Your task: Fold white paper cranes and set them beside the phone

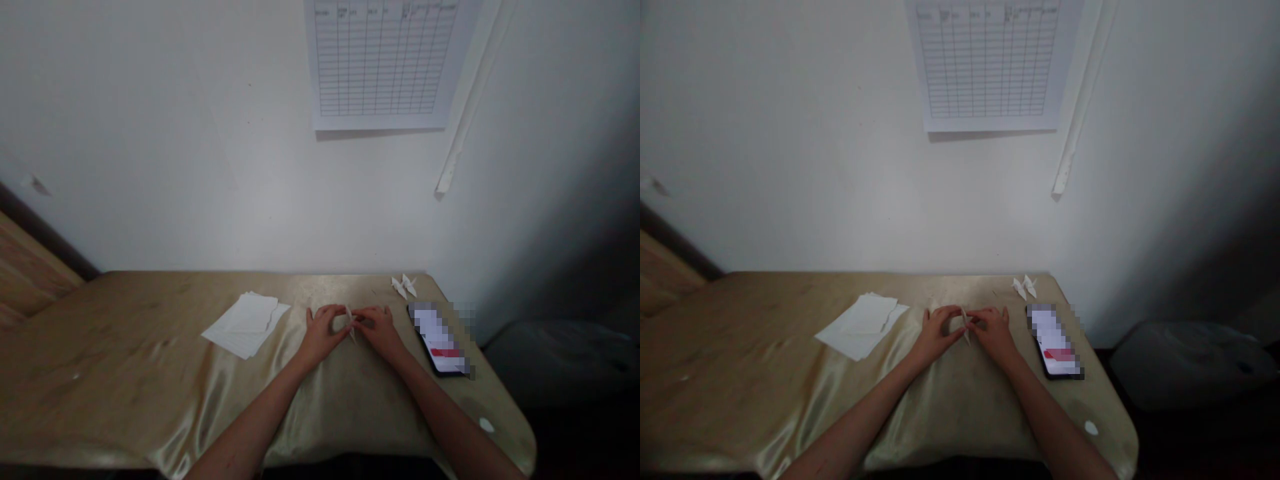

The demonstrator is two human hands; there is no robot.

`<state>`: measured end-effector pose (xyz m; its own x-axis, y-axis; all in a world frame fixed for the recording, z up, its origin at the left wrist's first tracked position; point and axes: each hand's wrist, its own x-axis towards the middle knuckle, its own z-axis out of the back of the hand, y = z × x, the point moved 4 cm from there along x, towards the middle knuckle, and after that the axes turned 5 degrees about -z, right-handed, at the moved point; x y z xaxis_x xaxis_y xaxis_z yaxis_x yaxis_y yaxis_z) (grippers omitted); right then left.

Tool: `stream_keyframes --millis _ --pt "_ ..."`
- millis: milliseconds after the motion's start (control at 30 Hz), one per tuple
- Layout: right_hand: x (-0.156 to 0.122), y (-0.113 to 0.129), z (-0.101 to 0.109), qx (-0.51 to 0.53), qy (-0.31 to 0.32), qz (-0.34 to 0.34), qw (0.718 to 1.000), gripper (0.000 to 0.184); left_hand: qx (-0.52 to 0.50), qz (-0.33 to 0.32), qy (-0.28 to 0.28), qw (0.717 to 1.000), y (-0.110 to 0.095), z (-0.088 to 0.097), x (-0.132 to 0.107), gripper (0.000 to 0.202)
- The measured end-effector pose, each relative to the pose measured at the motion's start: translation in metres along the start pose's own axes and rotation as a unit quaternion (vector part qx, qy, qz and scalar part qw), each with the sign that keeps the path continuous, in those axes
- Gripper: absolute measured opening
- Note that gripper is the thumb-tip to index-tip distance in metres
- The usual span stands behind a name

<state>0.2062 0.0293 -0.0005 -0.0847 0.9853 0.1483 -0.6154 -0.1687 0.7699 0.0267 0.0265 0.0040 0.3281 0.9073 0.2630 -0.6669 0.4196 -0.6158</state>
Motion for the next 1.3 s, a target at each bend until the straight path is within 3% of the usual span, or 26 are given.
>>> stream_keyframes --millis 267,733,967,1300 --pt "0.002 -0.001 -0.003 -0.008 0.004 0.010 1.000 0.026 0.000 0.011 -0.012 1.000 0.002 0.000 0.001 0.040" --pt "0.001 -0.004 0.007 -0.061 -0.008 0.050 0.997 0.028 -0.010 0.022 0.018 1.000 0.004 0.005 0.001 0.045" --pt "0.005 -0.013 0.004 -0.080 -0.001 0.079 0.994 0.035 -0.011 0.007 0.038 0.999 0.003 0.008 0.003 0.041" --pt "0.002 -0.006 0.002 -0.104 0.028 0.101 0.989 0.046 0.047 0.003 0.048 0.998 0.002 0.014 0.002 0.036"
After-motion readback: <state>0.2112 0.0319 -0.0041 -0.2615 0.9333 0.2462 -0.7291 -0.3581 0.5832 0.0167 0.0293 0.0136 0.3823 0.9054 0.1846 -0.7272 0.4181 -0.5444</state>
